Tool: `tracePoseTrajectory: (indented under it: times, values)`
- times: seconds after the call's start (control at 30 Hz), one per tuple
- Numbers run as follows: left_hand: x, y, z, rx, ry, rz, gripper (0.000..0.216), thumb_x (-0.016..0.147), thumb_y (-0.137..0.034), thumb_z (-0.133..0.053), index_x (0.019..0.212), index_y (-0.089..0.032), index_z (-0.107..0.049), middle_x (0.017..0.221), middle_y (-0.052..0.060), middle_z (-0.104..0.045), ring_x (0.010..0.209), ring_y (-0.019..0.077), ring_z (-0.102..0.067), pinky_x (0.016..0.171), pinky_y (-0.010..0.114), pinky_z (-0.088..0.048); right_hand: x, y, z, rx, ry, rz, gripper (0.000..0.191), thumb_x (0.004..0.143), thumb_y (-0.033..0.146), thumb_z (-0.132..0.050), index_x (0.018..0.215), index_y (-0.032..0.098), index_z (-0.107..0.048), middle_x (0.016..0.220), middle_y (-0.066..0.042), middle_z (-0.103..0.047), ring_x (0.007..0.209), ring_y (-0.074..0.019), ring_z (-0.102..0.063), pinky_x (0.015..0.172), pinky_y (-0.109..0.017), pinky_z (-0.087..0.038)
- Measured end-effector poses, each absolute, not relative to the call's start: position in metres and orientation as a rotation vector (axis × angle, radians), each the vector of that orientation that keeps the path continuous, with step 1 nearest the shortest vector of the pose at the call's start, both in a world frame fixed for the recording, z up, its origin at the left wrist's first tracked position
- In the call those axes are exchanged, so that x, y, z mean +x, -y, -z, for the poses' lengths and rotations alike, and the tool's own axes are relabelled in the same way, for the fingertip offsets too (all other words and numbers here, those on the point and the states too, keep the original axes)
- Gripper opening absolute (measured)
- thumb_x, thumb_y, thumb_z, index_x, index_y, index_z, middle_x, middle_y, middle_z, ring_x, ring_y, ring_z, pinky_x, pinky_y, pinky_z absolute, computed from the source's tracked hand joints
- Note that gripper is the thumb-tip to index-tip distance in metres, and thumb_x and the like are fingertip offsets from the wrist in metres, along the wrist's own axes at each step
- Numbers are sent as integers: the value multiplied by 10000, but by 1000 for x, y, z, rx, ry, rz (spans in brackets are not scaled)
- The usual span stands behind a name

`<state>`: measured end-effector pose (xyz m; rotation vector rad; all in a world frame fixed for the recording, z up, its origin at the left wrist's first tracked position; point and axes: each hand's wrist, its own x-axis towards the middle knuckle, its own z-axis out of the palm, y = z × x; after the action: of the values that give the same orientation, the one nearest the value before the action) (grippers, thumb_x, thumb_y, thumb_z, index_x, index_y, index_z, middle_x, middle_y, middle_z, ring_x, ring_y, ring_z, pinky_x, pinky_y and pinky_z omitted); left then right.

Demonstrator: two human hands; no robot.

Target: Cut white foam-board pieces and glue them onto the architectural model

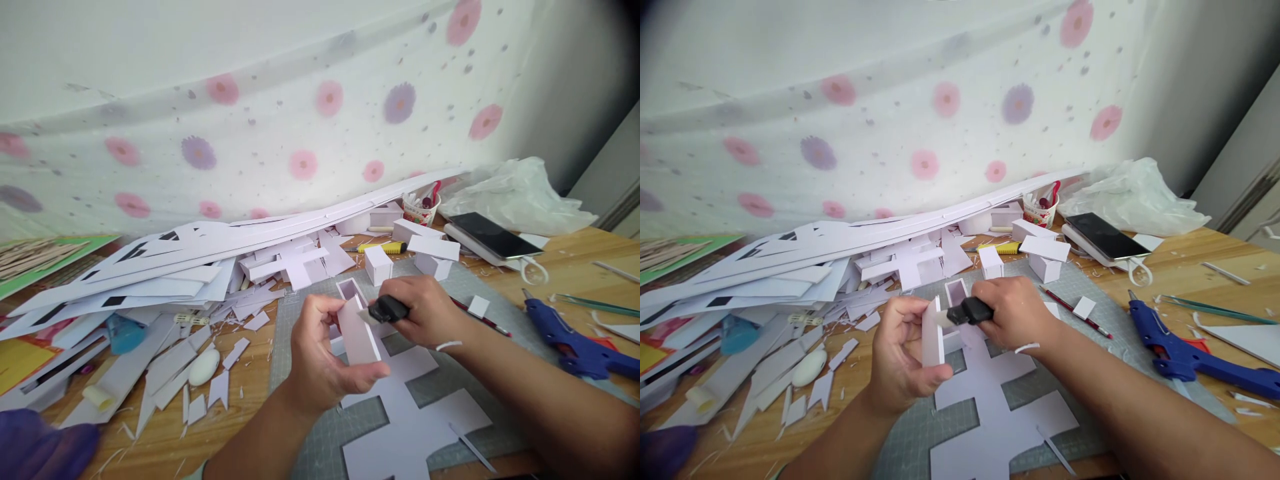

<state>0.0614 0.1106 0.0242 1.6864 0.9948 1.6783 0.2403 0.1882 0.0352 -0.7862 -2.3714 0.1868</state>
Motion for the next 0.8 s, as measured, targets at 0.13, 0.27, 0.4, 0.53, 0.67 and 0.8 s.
tracePoseTrajectory:
  times: [0.13, 0.27, 0.4, 0.53, 0.67, 0.8]
  values:
    - [60, -111, -26, 1676, -957, -1680, 626, 550, -563, -822, 951, -208, -497, 768, -4, -557, 655, 120, -498, 570, 224, -432, 239, -184, -36, -680, 2404, -191, 67, 761, 165, -494, 702, 191, -512, 592, -10, -573, 550, -149, -537, 542, -251, -301]
    - [61, -110, -24, 1700, -942, -1671, 636, 547, -569, -822, 961, -212, -497, 798, -5, -537, 669, 121, -498, 580, 230, -431, 241, -190, -33, -779, 2374, -114, 54, 739, 165, -503, 695, 188, -524, 585, -17, -574, 541, -159, -531, 529, -257, -275]
    - [62, -110, -22, 1734, -932, -1673, 651, 529, -568, -831, 972, -224, -501, 813, -14, -515, 670, 118, -495, 587, 234, -426, 243, -193, -34, -851, 2362, -119, 57, 721, 157, -493, 707, 180, -543, 590, -24, -583, 543, -167, -535, 523, -259, -257]
    - [59, -111, -22, 1693, -937, -1647, 624, 544, -554, -831, 961, -222, -507, 802, -11, -541, 680, 119, -493, 590, 225, -422, 241, -188, -36, -727, 2399, -158, 72, 747, 173, -507, 679, 181, -529, 571, -12, -557, 525, -151, -514, 529, -258, -267]
    - [58, -112, -23, 1663, -925, -1640, 613, 539, -531, -842, 948, -217, -510, 787, -13, -546, 680, 117, -487, 591, 220, -424, 240, -185, -37, -694, 2395, -145, 109, 777, 187, -510, 668, 180, -520, 565, -9, -550, 514, -142, -499, 524, -258, -262]
    - [59, -112, -25, 1655, -918, -1636, 604, 555, -522, -839, 965, -220, -513, 805, -11, -549, 692, 118, -489, 601, 223, -430, 240, -187, -37, -733, 2384, -111, 120, 783, 204, -506, 666, 180, -514, 561, -9, -554, 501, -140, -484, 509, -258, -244]
